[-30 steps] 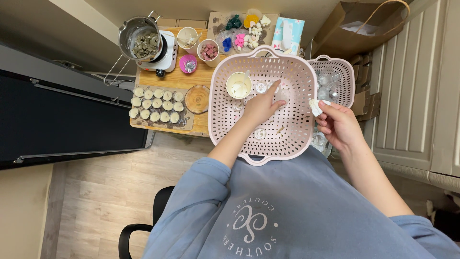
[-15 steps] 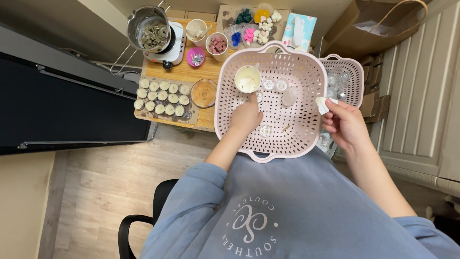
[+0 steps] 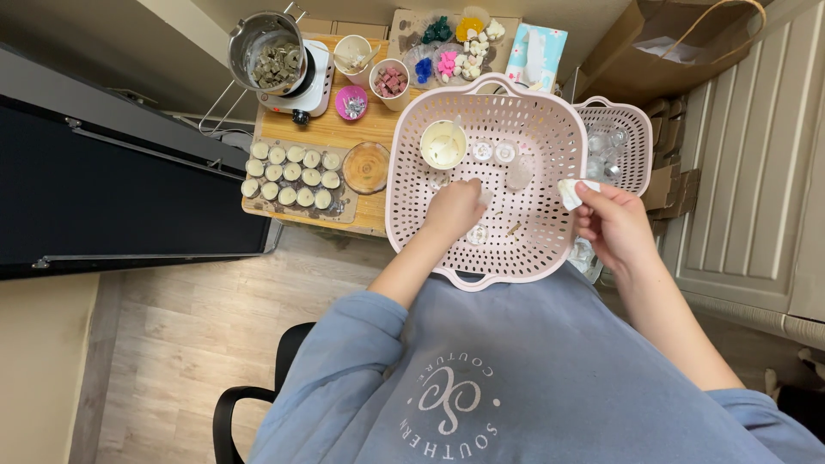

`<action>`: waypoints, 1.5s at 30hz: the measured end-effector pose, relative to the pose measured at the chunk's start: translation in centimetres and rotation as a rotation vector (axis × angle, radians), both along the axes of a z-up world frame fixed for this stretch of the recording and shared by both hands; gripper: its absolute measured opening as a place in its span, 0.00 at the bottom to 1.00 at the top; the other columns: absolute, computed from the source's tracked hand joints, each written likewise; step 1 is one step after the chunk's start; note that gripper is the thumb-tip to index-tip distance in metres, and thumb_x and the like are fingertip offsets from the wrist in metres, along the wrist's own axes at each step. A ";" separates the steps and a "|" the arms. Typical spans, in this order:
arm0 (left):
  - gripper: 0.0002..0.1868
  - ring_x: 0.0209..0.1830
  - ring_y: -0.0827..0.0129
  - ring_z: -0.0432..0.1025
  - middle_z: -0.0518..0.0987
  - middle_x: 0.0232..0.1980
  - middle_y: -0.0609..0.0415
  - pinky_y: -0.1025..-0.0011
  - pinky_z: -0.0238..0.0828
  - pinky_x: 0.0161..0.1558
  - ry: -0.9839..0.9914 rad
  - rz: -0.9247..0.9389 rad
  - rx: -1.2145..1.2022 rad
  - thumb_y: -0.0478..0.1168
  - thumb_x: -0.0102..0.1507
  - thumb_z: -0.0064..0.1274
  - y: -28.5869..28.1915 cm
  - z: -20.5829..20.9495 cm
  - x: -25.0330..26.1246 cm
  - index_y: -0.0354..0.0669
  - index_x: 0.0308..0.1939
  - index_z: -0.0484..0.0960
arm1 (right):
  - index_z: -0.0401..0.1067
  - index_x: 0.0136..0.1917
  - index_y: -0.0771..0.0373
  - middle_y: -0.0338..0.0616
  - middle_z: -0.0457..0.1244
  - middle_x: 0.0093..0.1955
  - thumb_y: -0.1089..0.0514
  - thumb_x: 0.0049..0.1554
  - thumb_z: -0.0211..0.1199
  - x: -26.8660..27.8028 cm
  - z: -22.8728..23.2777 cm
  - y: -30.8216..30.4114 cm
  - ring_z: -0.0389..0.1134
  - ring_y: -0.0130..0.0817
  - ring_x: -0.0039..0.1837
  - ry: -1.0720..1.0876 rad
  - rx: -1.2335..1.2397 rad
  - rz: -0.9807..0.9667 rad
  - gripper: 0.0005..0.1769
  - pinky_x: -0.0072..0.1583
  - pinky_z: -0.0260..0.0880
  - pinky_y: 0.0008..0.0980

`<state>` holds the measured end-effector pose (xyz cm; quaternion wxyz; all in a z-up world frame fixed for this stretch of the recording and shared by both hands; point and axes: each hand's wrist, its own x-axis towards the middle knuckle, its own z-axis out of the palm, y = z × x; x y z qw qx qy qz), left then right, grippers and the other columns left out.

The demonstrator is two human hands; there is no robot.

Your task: Cleaning and preparing small candle wicks and molds using tissue paper.

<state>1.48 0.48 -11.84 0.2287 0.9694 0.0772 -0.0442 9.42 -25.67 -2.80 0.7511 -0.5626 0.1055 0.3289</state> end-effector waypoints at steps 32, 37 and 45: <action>0.24 0.46 0.77 0.78 0.83 0.49 0.56 0.76 0.78 0.46 -0.331 -0.003 -1.102 0.32 0.57 0.62 -3.2 14.1 -2.6 0.41 0.58 0.76 | 0.80 0.53 0.61 0.44 0.68 0.45 0.65 0.49 0.73 -2.0 12.1 5.6 0.70 0.38 0.45 -1.577 -0.495 0.503 0.16 0.47 0.71 0.34; 0.19 0.39 0.72 0.81 0.85 0.42 0.52 0.73 0.79 0.39 -0.336 0.015 -0.877 0.34 0.55 0.65 -4.0 13.4 -1.8 0.42 0.48 0.77 | 0.80 0.53 0.65 0.45 0.67 0.41 0.65 0.47 0.73 -2.8 11.4 6.6 0.68 0.43 0.42 -1.685 -0.560 0.524 0.19 0.46 0.70 0.38; 0.12 0.33 0.45 0.79 0.80 0.28 0.41 0.53 0.76 0.37 -0.399 0.099 -0.435 0.34 0.55 0.56 -3.7 12.3 -1.1 0.42 0.42 0.78 | 0.81 0.51 0.65 0.46 0.65 0.33 0.63 0.54 0.70 -4.1 8.9 8.6 0.65 0.37 0.34 -1.150 -0.614 0.385 0.11 0.39 0.63 0.37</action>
